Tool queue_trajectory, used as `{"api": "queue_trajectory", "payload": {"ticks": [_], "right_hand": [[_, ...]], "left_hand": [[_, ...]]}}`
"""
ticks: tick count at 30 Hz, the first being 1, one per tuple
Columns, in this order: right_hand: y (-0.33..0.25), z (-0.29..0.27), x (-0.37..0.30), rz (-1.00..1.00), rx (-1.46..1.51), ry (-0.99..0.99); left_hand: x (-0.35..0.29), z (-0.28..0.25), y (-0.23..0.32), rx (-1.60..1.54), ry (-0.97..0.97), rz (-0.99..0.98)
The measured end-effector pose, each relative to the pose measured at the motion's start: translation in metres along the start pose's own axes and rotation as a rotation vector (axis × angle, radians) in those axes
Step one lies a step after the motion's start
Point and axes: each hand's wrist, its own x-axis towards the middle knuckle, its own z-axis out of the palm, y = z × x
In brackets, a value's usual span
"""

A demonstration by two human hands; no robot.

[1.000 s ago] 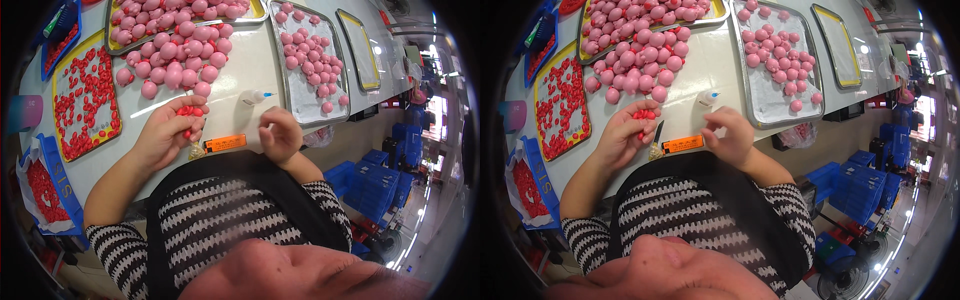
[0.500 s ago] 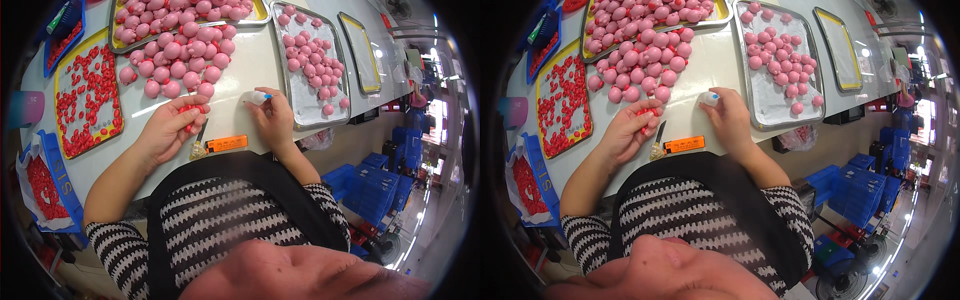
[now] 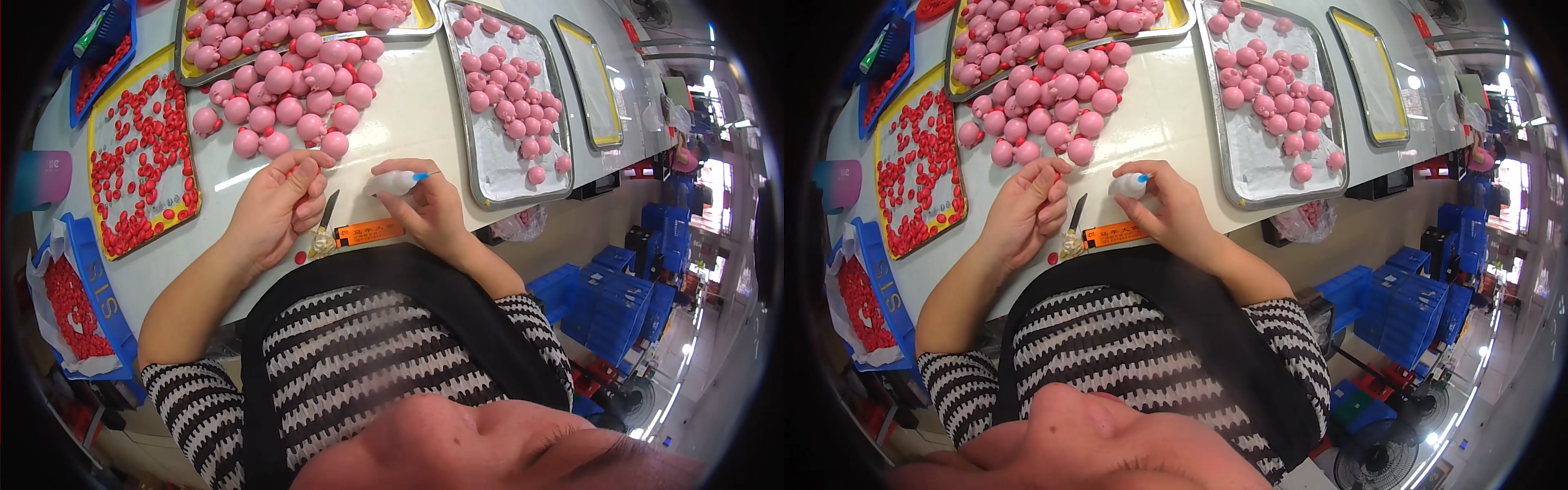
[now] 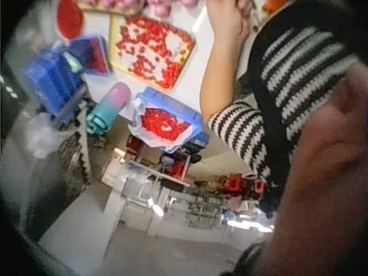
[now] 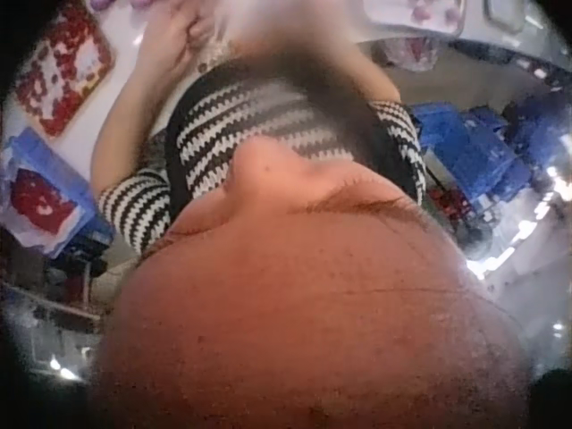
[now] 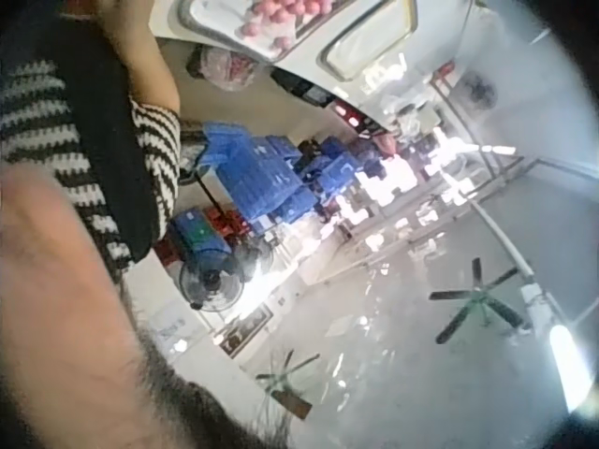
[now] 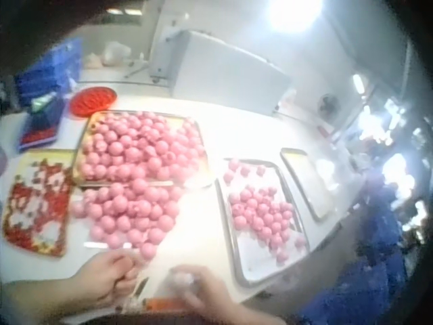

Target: The person applies glue from a bottle onto small red pieces and attaches them by hand onto pink figurine parts.

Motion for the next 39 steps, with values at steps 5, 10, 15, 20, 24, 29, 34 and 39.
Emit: {"api": "queue_trajectory", "payload": {"ticks": [5,10,15,20,24,29,34,39], "right_hand": [[0.019,-0.004,0.001,-0.147,-0.017,-0.006],[0.018,-0.004,0.003,-0.097,-0.056,-0.002],[0.015,-0.001,0.003,-0.106,-0.072,0.025],[0.01,-0.003,0.001,0.002,-0.065,-0.034],[0.014,-0.003,0.002,-0.061,-0.071,-0.044],[0.007,-0.003,0.004,-0.131,-0.144,-0.051],[0.0,-0.003,0.006,-0.136,-0.148,-0.043],[0.006,-0.007,0.004,-0.075,-0.108,-0.01]], "left_hand": [[0.004,0.008,-0.001,0.271,0.063,0.015],[0.003,0.011,-0.002,0.319,0.073,-0.034],[0.002,0.005,-0.002,0.361,0.038,-0.016],[-0.002,0.007,-0.001,0.345,0.085,0.065],[-0.002,0.003,0.003,0.464,0.087,0.062],[0.0,0.001,-0.005,0.731,0.142,0.349],[0.0,0.001,0.001,0.668,0.156,0.281],[0.002,0.001,0.0,0.714,0.137,0.289]]}}
